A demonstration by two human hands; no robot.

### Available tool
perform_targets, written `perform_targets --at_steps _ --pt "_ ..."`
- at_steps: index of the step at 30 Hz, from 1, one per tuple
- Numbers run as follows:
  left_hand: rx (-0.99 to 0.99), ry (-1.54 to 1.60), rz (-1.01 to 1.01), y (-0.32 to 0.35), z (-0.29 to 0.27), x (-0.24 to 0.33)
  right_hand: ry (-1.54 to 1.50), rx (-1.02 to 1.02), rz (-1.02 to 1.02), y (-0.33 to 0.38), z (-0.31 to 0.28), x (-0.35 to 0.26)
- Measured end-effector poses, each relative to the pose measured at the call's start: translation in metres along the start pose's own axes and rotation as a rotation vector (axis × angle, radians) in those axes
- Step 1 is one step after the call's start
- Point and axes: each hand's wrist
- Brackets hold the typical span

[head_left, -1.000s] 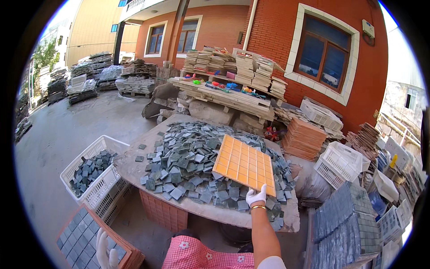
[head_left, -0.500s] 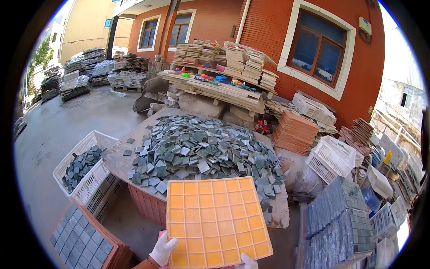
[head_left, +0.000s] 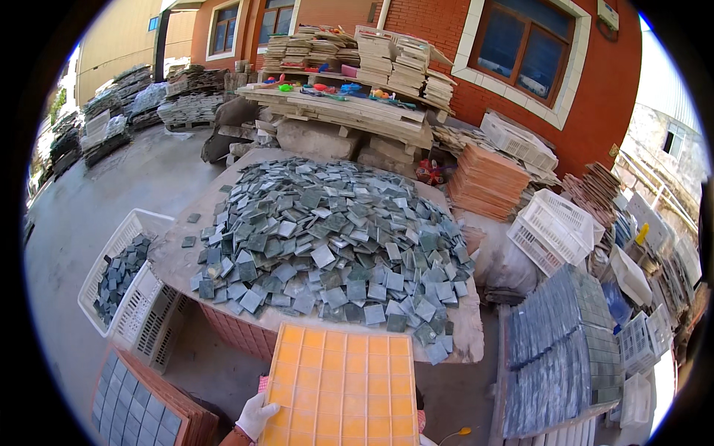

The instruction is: The person places small square tiles into a grid on a wooden board, then flips the board to release the tiles onto a pile. The person repeats this process multiple times, handling the tiles and the board by hand.

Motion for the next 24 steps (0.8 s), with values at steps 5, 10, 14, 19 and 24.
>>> perform_targets --at_steps 5,10,14,19,24 --pt "0.071 -0.672 -0.017 -0.051 -0.035 -0.025 0.255 -0.415 0.049 -0.046 -0.041 0.058" --pt "0.565 -1.090 0.470 -0.069 -0.009 0.120 0.642 -0.209 -0.227 -0.199 -0.022 -0.047" --pt "0.619 -1.430 0.938 -0.171 0.037 0.217 0.855 -0.072 -0.706 -0.334 0.007 -0.032" --pt "0.558 -1.774 0.949 -0.232 0.053 0.282 1.163 -0.174 -0.777 -0.490 0.054 -0.049" --pt "0.453 -1.835 0.959 -0.273 0.048 0.297 1.092 -0.344 -0.798 -0.552 0.077 -0.058"
Point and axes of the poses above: each hand's wrist, its own y-axis away from the middle knuckle, its own z-axis out of the palm, x = y × z, and after that the axes turned 12 degrees about -z, right-handed
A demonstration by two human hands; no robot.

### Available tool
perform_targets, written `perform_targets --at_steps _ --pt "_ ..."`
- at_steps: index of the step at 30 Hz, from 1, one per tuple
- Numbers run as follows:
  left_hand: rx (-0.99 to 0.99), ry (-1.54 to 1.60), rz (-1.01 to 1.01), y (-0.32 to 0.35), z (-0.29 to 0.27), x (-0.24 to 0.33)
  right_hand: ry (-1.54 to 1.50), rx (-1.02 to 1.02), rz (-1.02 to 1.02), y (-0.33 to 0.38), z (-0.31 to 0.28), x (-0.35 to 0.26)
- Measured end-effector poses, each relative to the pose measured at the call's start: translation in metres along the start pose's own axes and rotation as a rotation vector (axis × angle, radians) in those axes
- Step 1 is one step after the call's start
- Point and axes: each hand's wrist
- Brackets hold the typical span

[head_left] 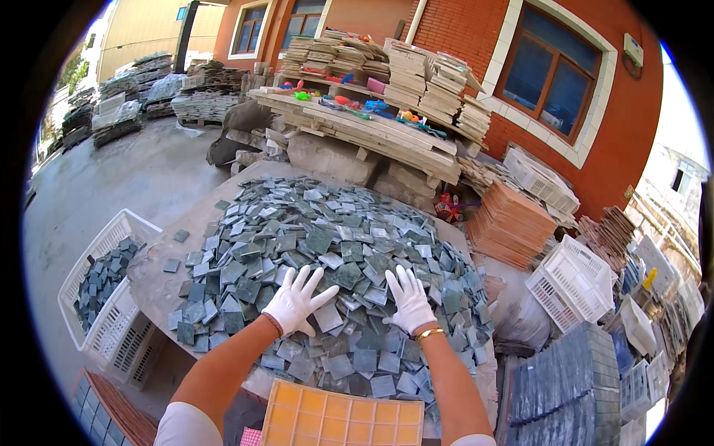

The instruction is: The person places small square tiles into a grid on a wooden board, then flips the board to release the tiles onto a pile. The person repeats this process multiple times, handling the tiles and the board by hand.

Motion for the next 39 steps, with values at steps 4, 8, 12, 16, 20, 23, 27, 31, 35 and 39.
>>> perform_targets --at_steps 4,8,12,16,20,23,27,31,35,39 --pt "0.105 0.148 -0.041 -0.005 0.009 0.000 -0.178 0.084 -0.123 -0.010 0.001 0.015" --pt "0.173 0.320 -0.171 -0.013 0.019 -0.001 -0.239 0.246 -0.094 -0.014 0.012 0.008" --pt "0.122 0.183 -0.227 -0.026 0.007 0.018 -0.180 0.315 -0.015 -0.020 0.015 0.001" --pt "0.100 0.214 -0.301 -0.034 0.013 0.024 -0.186 0.296 -0.023 -0.028 0.017 0.003" --pt "0.128 0.367 -0.281 -0.032 0.016 0.018 -0.312 0.229 -0.066 -0.027 0.008 -0.008" --pt "0.109 0.270 -0.293 -0.037 0.012 0.024 -0.280 0.277 -0.107 -0.034 0.014 -0.028" --pt "0.070 0.173 -0.343 -0.038 0.013 0.025 -0.357 0.165 -0.016 -0.053 0.011 -0.030" --pt "0.128 0.330 -0.227 -0.025 0.012 0.017 -0.360 0.020 -0.001 -0.041 0.005 -0.041" --pt "0.122 0.165 -0.229 -0.024 0.006 0.024 -0.370 0.135 -0.083 -0.034 0.008 -0.037" --pt "0.113 0.333 -0.277 -0.032 0.016 0.020 -0.426 0.013 0.024 -0.049 0.007 -0.030"
Point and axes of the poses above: each hand's wrist, its own y-axis away from the middle knuckle, its own z-axis out of the palm, x = y × z, and after that the axes turned 12 degrees about -z, right-handed
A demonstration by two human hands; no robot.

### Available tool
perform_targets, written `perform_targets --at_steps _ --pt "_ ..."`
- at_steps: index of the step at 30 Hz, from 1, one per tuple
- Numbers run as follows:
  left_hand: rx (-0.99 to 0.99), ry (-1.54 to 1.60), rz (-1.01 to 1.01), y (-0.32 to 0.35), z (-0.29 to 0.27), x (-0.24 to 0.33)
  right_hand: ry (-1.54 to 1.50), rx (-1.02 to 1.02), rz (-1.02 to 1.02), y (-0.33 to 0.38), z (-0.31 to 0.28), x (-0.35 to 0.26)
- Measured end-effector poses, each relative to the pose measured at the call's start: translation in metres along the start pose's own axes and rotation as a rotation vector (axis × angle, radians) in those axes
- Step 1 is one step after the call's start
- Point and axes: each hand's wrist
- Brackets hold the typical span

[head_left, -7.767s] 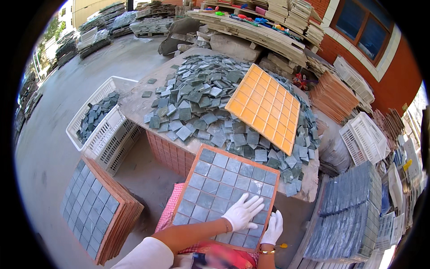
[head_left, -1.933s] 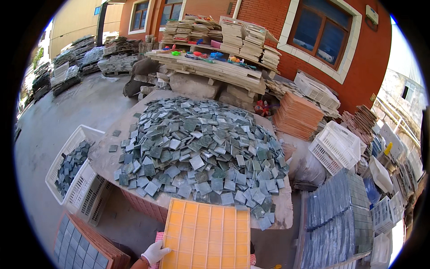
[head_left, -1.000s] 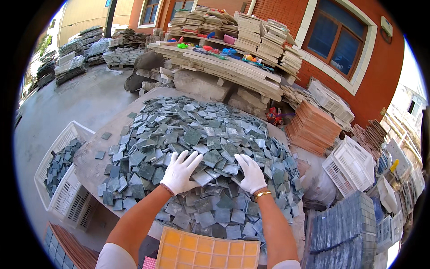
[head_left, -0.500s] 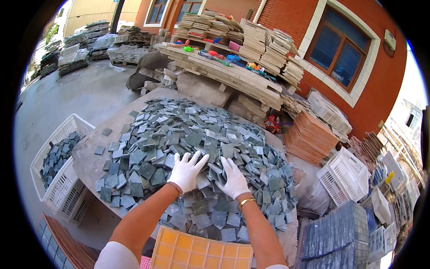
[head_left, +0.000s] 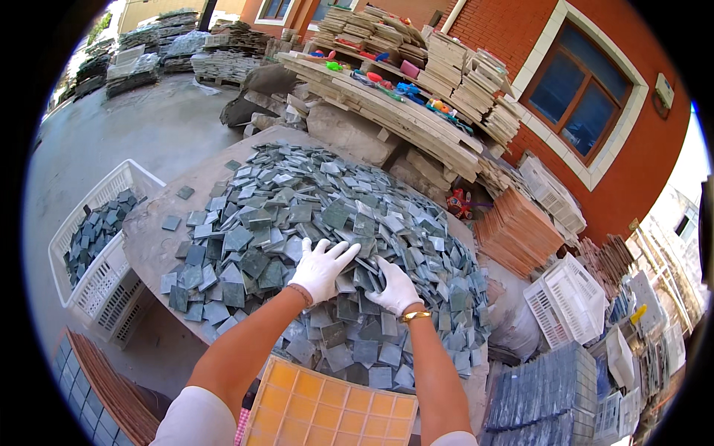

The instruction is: The person places small square tiles into a grid on a wooden board, then flips the board to release the tiles onto a pile. The person repeats this process multiple times, handling the tiles and the board by hand.

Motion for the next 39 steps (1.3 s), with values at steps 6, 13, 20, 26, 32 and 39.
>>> perform_targets --at_steps 6,13,20,26,32,39 --pt "0.094 0.180 0.136 0.030 0.003 0.013 -0.115 0.041 -0.014 0.033 -0.005 -0.031" --pt "-0.090 0.566 0.334 0.112 0.031 0.041 -0.099 0.049 -0.233 0.094 0.006 -0.055" --pt "-0.813 -0.203 0.365 0.175 -0.045 0.059 -0.182 -0.221 -0.236 0.114 -0.030 -0.078" --pt "-0.202 0.403 0.137 0.112 -0.061 0.030 0.212 0.187 0.115 0.074 0.035 0.011" --pt "0.036 0.011 -0.275 0.090 0.019 0.010 0.163 0.298 -0.033 0.066 0.068 -0.012" --pt "0.015 0.668 -0.163 0.119 0.044 0.032 -0.436 0.401 0.017 0.092 0.072 -0.046"
Point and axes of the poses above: each hand's wrist, its own y-axis away from the middle knuckle, its own z-axis out of the palm, x = y × z, and after that the axes turned 12 degrees about -z, right-handed
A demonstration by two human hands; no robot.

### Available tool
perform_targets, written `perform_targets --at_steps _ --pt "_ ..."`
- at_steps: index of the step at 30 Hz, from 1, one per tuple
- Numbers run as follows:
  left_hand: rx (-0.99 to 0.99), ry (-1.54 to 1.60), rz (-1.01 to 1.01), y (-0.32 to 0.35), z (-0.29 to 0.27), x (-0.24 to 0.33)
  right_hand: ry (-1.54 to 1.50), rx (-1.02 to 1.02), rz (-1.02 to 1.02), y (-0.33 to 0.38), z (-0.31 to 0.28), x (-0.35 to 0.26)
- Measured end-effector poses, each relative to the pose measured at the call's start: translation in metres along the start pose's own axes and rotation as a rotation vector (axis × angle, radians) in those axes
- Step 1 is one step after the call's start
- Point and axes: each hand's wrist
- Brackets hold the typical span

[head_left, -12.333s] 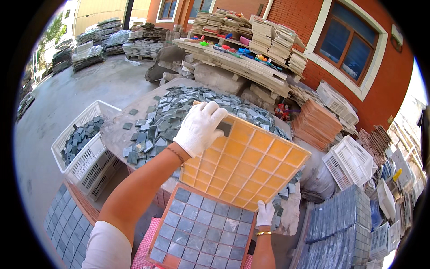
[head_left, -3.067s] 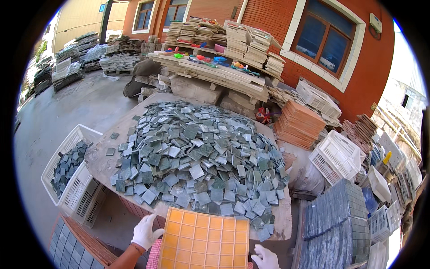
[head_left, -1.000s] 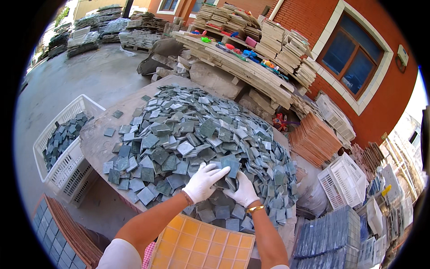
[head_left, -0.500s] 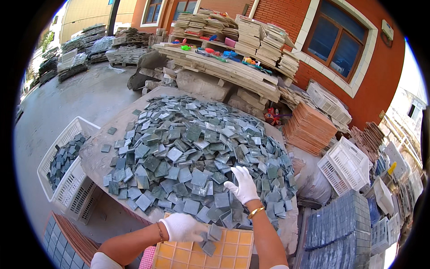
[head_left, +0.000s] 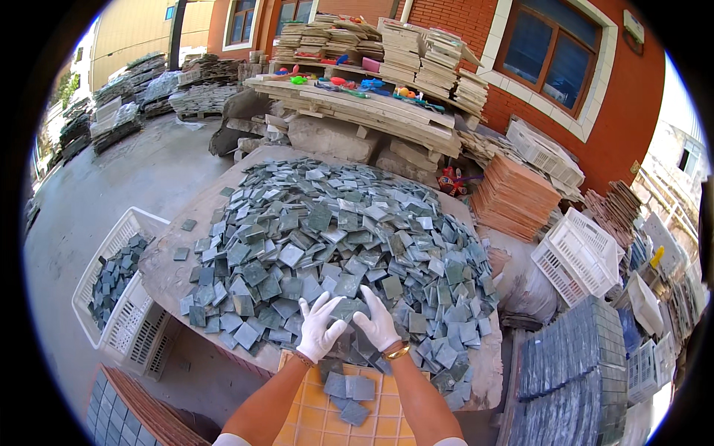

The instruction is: The person places small square tiles into a grid on a wooden board, then flips the board to release the tiles onto a pile. The person repeats this process multiple times, handling the tiles and the board by hand.

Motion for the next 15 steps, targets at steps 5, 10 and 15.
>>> perform_targets --at_steps 5,10,15 --pt "-0.198 0.637 -0.105 0.039 -0.009 0.021 -0.484 -0.001 0.019 0.013 -0.002 -0.033" --pt "-0.277 0.595 -0.054 0.094 -0.035 0.045 -0.346 -0.108 -0.005 0.057 -0.012 -0.102" --pt "-0.399 0.431 -0.003 0.135 -0.073 0.068 -0.123 -0.141 -0.116 0.095 -0.014 -0.153"
Point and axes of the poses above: each hand's wrist, its own y-axis away from the middle knuckle, its own z-axis out of the palm, x = y × z, and after that the axes turned 12 degrees about -z, right-handed
